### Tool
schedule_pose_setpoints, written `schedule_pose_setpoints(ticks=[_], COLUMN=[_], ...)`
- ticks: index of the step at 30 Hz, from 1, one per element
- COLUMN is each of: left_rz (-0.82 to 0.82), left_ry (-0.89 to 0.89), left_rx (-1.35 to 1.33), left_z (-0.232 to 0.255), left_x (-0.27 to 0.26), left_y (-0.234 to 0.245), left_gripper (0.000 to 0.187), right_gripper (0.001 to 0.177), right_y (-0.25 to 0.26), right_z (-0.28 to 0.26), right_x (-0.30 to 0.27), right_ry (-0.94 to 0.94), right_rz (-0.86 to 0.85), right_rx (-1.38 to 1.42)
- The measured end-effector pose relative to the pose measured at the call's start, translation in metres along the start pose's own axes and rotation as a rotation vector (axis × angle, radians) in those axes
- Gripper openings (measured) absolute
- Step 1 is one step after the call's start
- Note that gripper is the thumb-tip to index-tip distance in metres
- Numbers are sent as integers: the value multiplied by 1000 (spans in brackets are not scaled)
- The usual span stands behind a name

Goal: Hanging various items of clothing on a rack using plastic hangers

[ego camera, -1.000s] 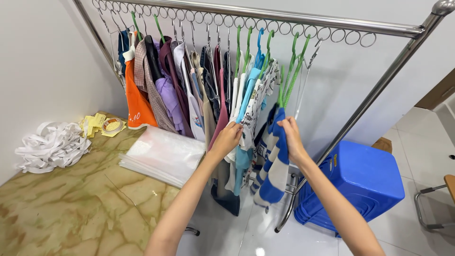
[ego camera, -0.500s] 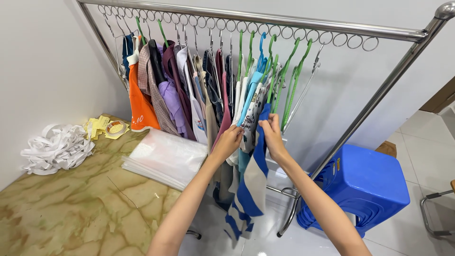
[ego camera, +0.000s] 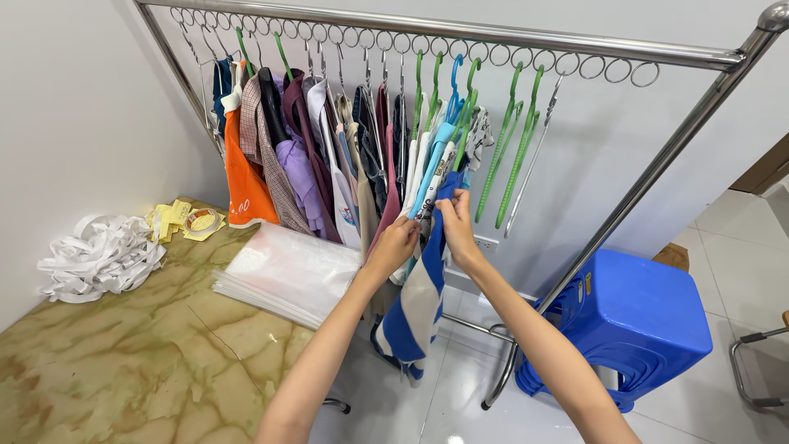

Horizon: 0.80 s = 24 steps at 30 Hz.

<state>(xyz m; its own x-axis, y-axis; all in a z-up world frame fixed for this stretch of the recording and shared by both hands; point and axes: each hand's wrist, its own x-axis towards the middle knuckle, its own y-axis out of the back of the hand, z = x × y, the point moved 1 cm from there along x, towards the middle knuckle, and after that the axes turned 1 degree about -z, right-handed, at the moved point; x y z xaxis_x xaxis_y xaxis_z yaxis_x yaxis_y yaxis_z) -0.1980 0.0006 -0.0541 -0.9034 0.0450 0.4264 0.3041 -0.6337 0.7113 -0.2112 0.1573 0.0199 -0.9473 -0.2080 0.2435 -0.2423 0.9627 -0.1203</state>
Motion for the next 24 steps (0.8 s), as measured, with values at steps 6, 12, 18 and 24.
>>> schedule_pose_setpoints(ticks=[6, 12, 18, 24], left_rz=[42, 54, 54, 64], left_ry=[-24, -35, -27, -27], left_rx=[0, 1, 7, -17], left_z=[0, -9, -4, -11], left_x=[-6, -4, -4, -2], left_y=[11, 8, 14, 13], left_gripper=[17, 15, 13, 13], right_gripper=[28, 30, 30, 51], right_y=[7, 17, 21, 53], right_z=[-3, -24, -15, 25], right_x=[18, 47, 65, 81], right_ry=[94, 210, 160, 69], right_rz=[48, 44, 18, 8], right_rx=[-80, -133, -253, -542])
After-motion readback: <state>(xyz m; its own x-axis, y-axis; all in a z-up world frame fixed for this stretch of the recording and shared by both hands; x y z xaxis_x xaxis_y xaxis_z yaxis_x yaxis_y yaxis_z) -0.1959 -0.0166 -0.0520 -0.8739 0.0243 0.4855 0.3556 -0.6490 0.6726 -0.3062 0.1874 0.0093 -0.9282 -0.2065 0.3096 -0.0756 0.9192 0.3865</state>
